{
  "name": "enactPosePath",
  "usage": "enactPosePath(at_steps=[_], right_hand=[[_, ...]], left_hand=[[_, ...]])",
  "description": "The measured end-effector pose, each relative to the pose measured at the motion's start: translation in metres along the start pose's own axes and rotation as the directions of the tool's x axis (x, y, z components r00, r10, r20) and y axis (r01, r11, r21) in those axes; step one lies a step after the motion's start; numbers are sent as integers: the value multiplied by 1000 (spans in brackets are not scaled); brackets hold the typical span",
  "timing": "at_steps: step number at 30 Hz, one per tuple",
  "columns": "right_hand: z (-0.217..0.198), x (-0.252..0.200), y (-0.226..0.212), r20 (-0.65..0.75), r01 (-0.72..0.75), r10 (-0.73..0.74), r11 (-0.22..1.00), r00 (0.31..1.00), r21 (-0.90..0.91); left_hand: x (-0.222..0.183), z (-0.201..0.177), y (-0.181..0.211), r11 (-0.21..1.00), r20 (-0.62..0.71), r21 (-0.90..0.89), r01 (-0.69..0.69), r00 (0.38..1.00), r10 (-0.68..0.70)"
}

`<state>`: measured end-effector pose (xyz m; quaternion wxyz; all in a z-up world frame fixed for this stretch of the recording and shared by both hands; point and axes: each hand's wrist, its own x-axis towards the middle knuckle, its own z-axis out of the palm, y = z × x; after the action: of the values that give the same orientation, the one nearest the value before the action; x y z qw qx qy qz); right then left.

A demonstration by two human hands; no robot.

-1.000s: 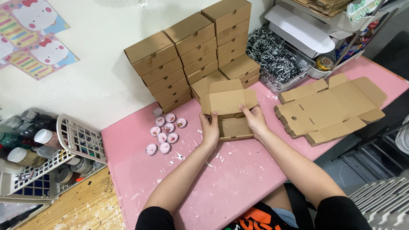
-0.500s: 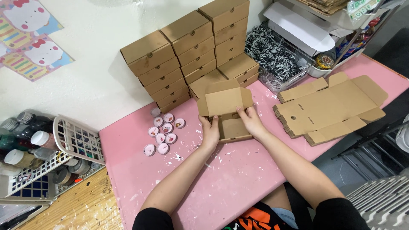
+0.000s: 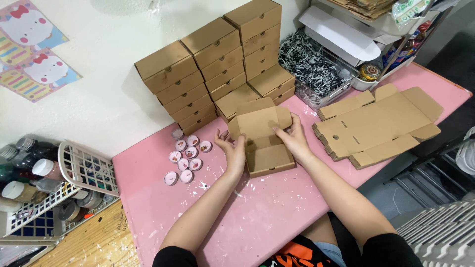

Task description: Assemble cardboard boxes and pack them with small pink items and shredded paper filler.

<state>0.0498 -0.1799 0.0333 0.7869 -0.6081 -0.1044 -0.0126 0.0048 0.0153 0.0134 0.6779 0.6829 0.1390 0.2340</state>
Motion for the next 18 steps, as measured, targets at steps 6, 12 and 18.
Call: enactPosePath(at_steps=[6, 12, 18], right_hand=[[-18, -5, -63, -183, 147, -208, 942, 961, -300], [-107, 107, -108, 63, 299, -534, 369, 843, -880], [-138, 184, -75, 89, 88, 3, 103, 996, -991]], left_hand=[[-7, -6, 45, 947, -60, -15, -321, 946, 320], [-10, 24, 120, 724, 156, 196, -661, 750, 643], [41, 126, 147, 602, 554, 242, -761, 618, 558]])
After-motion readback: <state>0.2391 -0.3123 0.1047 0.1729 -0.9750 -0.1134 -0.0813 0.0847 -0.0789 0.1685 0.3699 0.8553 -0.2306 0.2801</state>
